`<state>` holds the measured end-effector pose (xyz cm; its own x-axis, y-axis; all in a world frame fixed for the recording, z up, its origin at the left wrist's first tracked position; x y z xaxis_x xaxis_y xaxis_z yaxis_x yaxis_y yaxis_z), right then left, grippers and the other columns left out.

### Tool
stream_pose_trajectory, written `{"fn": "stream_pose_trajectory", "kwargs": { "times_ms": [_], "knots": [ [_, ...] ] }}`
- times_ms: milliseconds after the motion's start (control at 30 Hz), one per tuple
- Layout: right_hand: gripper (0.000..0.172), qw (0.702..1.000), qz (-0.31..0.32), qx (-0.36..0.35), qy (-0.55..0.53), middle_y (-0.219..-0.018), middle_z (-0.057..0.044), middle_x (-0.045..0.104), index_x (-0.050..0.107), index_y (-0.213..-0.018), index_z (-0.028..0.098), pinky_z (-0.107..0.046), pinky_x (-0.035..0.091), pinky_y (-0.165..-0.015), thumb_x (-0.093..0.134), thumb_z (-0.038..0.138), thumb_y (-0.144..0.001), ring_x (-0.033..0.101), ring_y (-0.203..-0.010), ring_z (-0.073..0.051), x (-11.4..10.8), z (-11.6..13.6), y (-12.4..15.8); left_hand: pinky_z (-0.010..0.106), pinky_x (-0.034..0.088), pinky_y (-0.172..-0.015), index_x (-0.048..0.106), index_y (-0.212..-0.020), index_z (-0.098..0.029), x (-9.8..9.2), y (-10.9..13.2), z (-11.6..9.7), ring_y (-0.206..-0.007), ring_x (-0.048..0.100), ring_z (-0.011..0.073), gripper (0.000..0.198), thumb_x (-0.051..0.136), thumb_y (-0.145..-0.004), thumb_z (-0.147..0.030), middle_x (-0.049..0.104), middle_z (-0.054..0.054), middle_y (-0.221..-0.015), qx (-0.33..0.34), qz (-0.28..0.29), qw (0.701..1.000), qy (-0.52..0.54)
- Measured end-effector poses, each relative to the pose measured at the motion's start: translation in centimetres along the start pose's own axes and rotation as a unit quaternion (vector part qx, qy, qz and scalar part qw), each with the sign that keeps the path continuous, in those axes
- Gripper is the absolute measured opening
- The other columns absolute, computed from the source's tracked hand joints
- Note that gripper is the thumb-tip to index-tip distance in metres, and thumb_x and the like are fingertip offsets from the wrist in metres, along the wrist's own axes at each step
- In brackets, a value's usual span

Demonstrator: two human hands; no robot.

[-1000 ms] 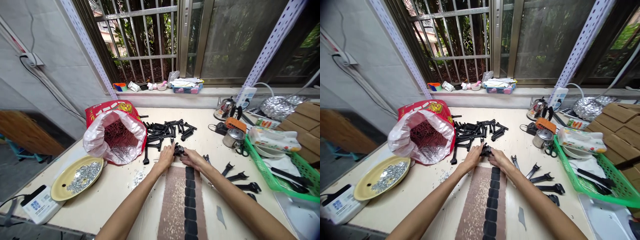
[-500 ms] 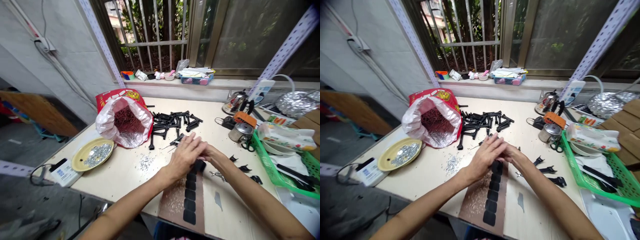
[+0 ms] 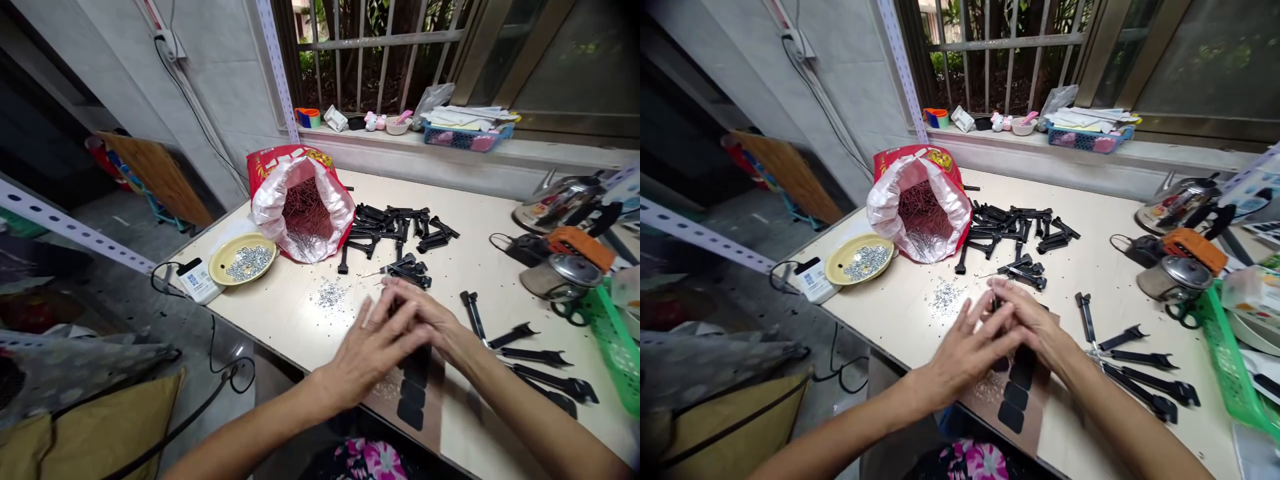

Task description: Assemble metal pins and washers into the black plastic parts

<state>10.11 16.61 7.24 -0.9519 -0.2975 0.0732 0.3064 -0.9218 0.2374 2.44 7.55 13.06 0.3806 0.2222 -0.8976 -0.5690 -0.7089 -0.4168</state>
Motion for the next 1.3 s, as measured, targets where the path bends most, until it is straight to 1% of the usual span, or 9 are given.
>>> {"fn": "stream_pose_trajectory", "kwargs": {
  "times_ms": [167,233,433,567,667,800,933,1100,1300],
  "knots": [
    [0.036,0.996,0.012,-0.073,0.054,-0.06,0.003,0.051,0.062,-0.102,0.017,-0.023,0.04,-0.047,0.061,0.044,-0.078,0.046,-0.05,-0.009,-0.7,2.3,-2.0,0.04,0.049,-0.079,0.051,-0.127,-0.017,-0.6,7.3,12.8,-0.095,0.052,0.025,0.038,0.044,-0.09,-0.02,0.059,0.012,-0.099,-0.312,-0.057,0.946,-0.063],
    [0.036,0.983,-0.014,-0.12,0.139,-0.06,0.001,0.054,0.064,-0.101,0.015,-0.024,0.039,-0.049,0.058,0.043,-0.08,0.046,-0.052,-0.01,-0.2,2.4,-2.0,0.037,0.047,-0.075,0.057,-0.121,-0.017,0.2,9.0,16.1,-0.086,0.05,0.0224,0.034,0.043,-0.09,-0.02,0.058,0.01,-0.09,-0.341,-0.034,0.936,-0.082],
    [0.026,0.95,-0.029,-0.202,0.235,-0.092,-0.007,0.066,0.068,-0.096,0.019,-0.034,0.046,-0.076,0.054,0.038,-0.084,0.059,-0.082,-0.019,1.2,2.3,-2.1,0.032,0.043,-0.072,0.067,-0.097,-0.02,2.6,9.8,18.7,-0.085,0.048,0.0203,0.025,0.043,-0.089,-0.02,0.058,0.007,-0.086,-0.296,0.056,0.953,-0.034],
    [0.021,0.925,-0.011,-0.249,0.287,-0.096,-0.006,0.064,0.067,-0.095,0.021,-0.036,0.045,-0.083,0.052,0.033,-0.087,0.058,-0.091,-0.02,2.7,3.3,-1.2,0.033,0.042,-0.077,0.067,-0.084,-0.02,1.8,9.7,18.8,-0.087,0.05,0.021,0.019,0.049,-0.086,-0.023,0.06,0.007,-0.084,-0.339,-0.004,0.938,0.077],
    [0.024,0.903,0.016,-0.274,0.329,-0.093,-0.006,0.062,0.066,-0.102,0.023,-0.034,0.046,-0.076,0.049,0.032,-0.09,0.058,-0.085,-0.019,4.6,3.5,-0.4,0.03,0.045,-0.07,0.066,-0.082,-0.017,1.5,10.1,18.7,-0.075,0.054,0.0174,0.018,0.058,-0.081,-0.034,0.061,0.005,-0.079,-0.451,-0.12,0.831,0.302],
    [0.027,0.87,0.037,-0.287,0.399,-0.089,-0.006,0.059,0.065,-0.11,0.025,-0.029,0.043,-0.067,0.045,0.032,-0.092,0.056,-0.075,-0.017,6.7,3.3,0.4,0.025,0.048,-0.06,0.065,-0.084,-0.012,3.9,8.9,15.2,-0.06,0.055,0.0104,0.033,0.073,-0.068,-0.039,0.062,0.002,-0.072,-0.506,-0.192,0.56,0.627],
    [0.028,0.83,0.024,-0.294,0.474,-0.088,-0.006,0.058,0.065,-0.109,0.026,-0.025,0.04,-0.063,0.042,0.032,-0.094,0.054,-0.074,-0.015,7.1,3.9,1.1,0.024,0.052,-0.064,0.064,-0.083,-0.011,4.3,6.9,12.2,-0.062,0.058,0.0088,0.029,0.078,-0.065,-0.03,0.064,0.002,-0.072,-0.472,-0.217,0.457,0.722],
    [0.027,0.772,-0.016,-0.312,0.554,-0.087,-0.004,0.058,0.064,-0.105,0.024,-0.023,0.035,-0.059,0.04,0.03,-0.095,0.053,-0.073,-0.013,6.6,5.0,2.4,0.024,0.053,-0.064,0.064,-0.082,-0.01,4.4,6.1,11.3,-0.06,0.06,0.009,0.028,0.078,-0.065,-0.028,0.066,0.003,-0.071,-0.465,-0.226,0.453,0.726],
    [0.019,0.683,-0.078,-0.374,0.623,-0.081,-0.002,0.059,0.065,-0.095,0.024,-0.026,0.027,-0.056,0.046,0.022,-0.093,0.05,-0.069,-0.012,6.7,5.5,3.7,0.024,0.052,-0.066,0.067,-0.089,-0.01,3.5,6.1,11.6,-0.064,0.062,0.0106,0.027,0.071,-0.072,-0.031,0.068,0.004,-0.074,-0.463,-0.244,0.586,0.619]
  ]
}}
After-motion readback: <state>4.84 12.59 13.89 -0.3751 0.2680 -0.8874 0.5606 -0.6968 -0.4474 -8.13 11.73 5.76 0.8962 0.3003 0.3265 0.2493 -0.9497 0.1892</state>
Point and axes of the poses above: each hand's wrist, its own y-axis away from the middle knuckle, its own x-axis out of the palm, z = x × y, the point moved 8 cm from there along -y, towards the middle knuckle
